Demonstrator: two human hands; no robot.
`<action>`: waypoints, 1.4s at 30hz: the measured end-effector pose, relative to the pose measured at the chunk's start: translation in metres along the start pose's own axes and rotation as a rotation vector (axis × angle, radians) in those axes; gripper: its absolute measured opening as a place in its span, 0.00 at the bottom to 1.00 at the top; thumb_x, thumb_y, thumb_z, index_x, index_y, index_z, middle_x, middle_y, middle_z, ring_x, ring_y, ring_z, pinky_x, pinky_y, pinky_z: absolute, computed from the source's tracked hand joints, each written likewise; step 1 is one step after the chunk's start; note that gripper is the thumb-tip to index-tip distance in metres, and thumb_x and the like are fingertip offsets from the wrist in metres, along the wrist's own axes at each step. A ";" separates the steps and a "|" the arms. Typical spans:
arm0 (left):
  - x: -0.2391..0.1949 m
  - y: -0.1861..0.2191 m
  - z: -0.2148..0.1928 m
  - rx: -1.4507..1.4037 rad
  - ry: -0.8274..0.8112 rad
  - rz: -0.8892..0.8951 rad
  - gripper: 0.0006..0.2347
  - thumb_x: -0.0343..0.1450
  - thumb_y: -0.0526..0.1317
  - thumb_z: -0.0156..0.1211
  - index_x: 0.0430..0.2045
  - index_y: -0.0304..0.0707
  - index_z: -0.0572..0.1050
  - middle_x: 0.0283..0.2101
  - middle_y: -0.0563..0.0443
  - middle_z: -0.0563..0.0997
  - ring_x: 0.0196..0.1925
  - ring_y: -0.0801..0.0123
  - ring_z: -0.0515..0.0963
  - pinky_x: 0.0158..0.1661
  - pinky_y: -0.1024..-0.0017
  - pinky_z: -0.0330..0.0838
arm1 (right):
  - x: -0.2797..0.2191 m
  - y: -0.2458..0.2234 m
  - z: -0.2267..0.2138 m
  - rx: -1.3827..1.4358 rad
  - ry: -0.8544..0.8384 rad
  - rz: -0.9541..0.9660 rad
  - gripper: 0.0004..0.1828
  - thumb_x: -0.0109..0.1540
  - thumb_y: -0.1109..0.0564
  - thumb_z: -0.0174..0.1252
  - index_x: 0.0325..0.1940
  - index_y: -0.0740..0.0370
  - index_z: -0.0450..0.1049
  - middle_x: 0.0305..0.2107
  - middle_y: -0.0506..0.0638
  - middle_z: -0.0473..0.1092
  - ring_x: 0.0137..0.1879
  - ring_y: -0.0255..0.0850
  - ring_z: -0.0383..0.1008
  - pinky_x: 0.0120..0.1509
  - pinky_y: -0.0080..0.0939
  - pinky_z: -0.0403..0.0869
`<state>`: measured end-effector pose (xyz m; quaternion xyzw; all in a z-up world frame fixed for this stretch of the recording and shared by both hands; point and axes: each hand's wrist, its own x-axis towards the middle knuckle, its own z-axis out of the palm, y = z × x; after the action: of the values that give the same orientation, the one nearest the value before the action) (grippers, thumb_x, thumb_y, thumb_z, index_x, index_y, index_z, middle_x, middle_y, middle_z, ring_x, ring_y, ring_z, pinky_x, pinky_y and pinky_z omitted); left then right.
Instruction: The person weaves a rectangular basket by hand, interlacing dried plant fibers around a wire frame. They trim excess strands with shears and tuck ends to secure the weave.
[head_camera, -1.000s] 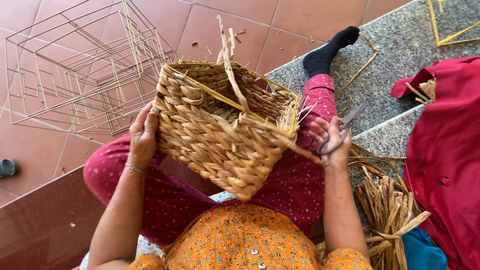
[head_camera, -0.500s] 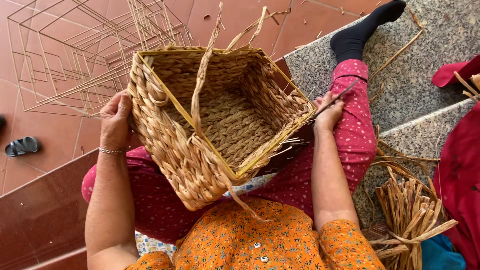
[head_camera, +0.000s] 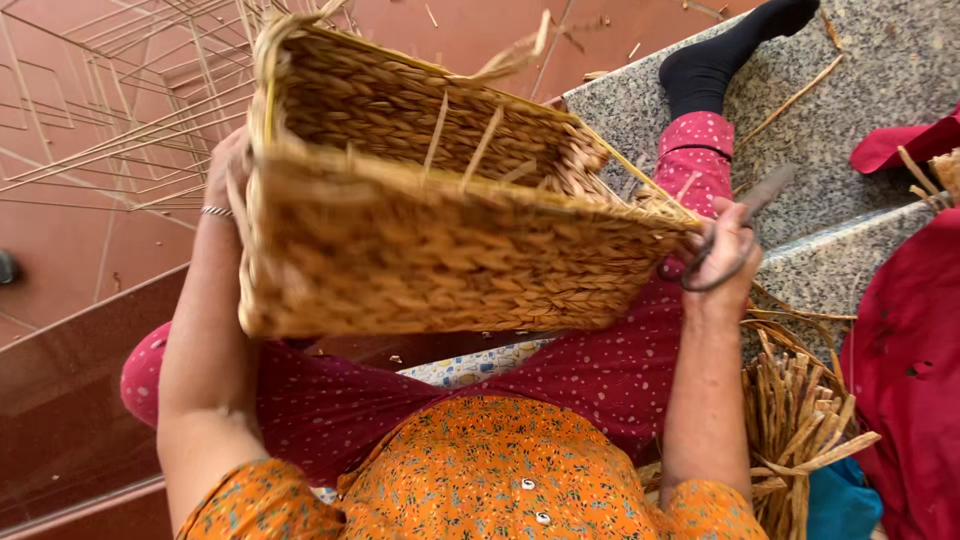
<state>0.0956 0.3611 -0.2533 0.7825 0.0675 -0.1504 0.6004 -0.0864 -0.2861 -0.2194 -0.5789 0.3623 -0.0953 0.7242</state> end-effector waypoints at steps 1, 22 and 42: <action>0.012 0.004 0.015 -0.037 -0.098 0.062 0.20 0.81 0.52 0.53 0.58 0.33 0.74 0.53 0.48 0.80 0.49 0.70 0.80 0.50 0.70 0.76 | -0.005 -0.010 -0.004 0.003 -0.012 -0.029 0.28 0.74 0.39 0.52 0.63 0.67 0.66 0.37 0.51 0.68 0.35 0.35 0.72 0.38 0.37 0.76; 0.065 0.076 0.120 -0.125 0.149 0.350 0.21 0.77 0.35 0.65 0.66 0.36 0.72 0.70 0.42 0.71 0.73 0.53 0.75 0.70 0.58 0.72 | -0.146 0.000 0.040 -0.024 -0.139 -0.056 0.23 0.72 0.48 0.52 0.63 0.66 0.59 0.54 0.69 0.71 0.58 0.56 0.79 0.37 0.41 0.82; -0.097 0.189 0.224 0.997 -0.033 0.595 0.34 0.71 0.59 0.70 0.70 0.47 0.67 0.75 0.44 0.66 0.79 0.46 0.56 0.71 0.44 0.55 | -0.120 0.023 0.043 0.140 -0.492 -0.003 0.35 0.70 0.47 0.61 0.74 0.70 0.62 0.36 0.41 0.63 0.32 0.25 0.58 0.30 0.27 0.59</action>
<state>0.0235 0.1022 -0.1008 0.9536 -0.2438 -0.0009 0.1768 -0.1519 -0.1789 -0.1872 -0.5340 0.1669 0.0223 0.8286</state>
